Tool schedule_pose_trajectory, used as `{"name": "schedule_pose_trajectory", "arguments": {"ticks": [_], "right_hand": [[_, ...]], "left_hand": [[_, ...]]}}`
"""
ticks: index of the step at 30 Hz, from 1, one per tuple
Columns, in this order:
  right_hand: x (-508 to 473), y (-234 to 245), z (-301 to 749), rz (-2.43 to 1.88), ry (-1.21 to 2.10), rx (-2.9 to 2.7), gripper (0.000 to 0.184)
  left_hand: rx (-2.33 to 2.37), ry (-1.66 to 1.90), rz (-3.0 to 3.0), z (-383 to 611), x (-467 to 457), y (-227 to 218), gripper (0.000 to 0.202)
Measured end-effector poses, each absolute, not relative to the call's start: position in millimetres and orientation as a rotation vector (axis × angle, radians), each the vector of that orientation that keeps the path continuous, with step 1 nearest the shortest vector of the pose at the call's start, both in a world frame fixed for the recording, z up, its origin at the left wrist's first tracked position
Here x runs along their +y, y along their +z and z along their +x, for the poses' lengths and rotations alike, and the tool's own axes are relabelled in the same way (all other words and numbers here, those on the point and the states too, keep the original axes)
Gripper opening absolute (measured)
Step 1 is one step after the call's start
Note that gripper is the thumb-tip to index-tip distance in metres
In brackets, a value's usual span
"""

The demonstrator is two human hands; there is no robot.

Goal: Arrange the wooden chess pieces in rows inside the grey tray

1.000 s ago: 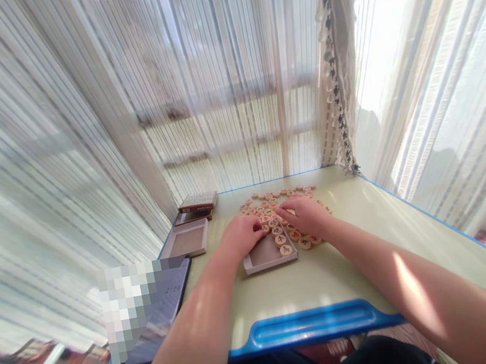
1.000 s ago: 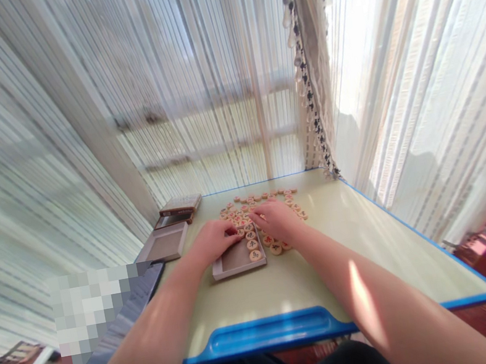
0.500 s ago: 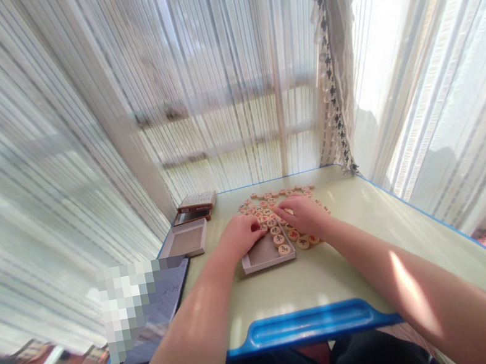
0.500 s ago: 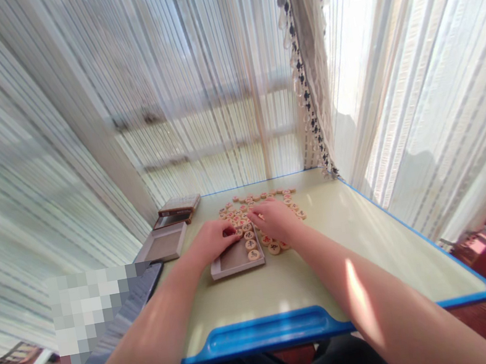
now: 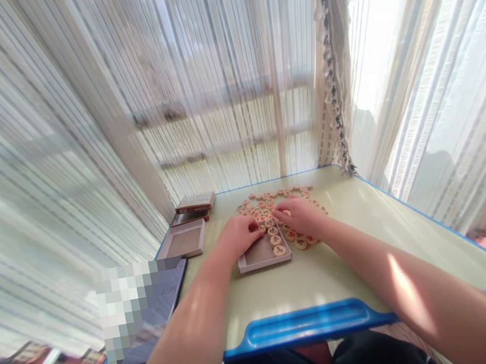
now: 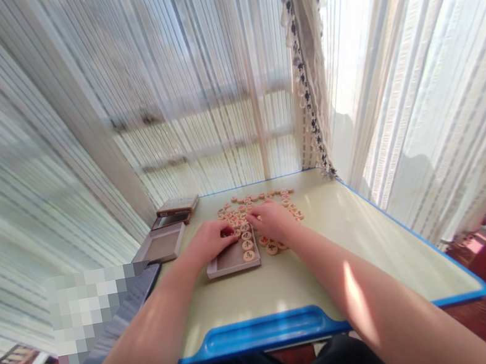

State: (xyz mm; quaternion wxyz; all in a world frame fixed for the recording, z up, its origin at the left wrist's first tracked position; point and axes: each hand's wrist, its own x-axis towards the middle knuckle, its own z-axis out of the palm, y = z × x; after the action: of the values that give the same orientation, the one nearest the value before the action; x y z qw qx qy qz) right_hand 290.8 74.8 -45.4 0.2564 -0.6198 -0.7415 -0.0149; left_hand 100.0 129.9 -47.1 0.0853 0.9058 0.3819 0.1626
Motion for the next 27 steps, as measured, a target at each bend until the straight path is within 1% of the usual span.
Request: {"name": "schedule_pose_trajectory", "arguments": {"ticks": [3,8,12,16,19,23,27], "right_hand": [[75.3,-46.5,292.7,-1.663,-0.053,-2.011,0.033],[75.9,-44.7,296.8,-1.743,-0.1,-1.925,0.038],[77.6,-41.9,304.5,-1.812,-0.098,-1.824,0.035],[79.7,-41.8,310.9,-1.896,-0.115,-1.785,0.028],[80.3,-42.6,312.8,-1.91,-0.096,-1.785,0.026],[79.7,-42.7,314.2,-1.896,-0.081,-1.781,0.026],[80.0,-44.1,313.7,-1.914,-0.052,-1.748,0.026]], "left_hand": [[1.133,0.495,2.702,99.3,130.5,-47.5,0.019],[1.143,0.492,2.675,99.6,128.3,-44.0,0.019],[1.135,0.651,2.695,99.7,129.5,-42.9,0.017],[1.244,0.83,2.724,100.2,137.0,-48.6,0.026],[1.36,0.883,2.597,102.5,142.6,-54.6,0.033],[1.423,0.869,2.394,106.7,145.4,-59.9,0.029],[1.386,0.789,2.389,108.6,145.3,-62.3,0.026]]}}
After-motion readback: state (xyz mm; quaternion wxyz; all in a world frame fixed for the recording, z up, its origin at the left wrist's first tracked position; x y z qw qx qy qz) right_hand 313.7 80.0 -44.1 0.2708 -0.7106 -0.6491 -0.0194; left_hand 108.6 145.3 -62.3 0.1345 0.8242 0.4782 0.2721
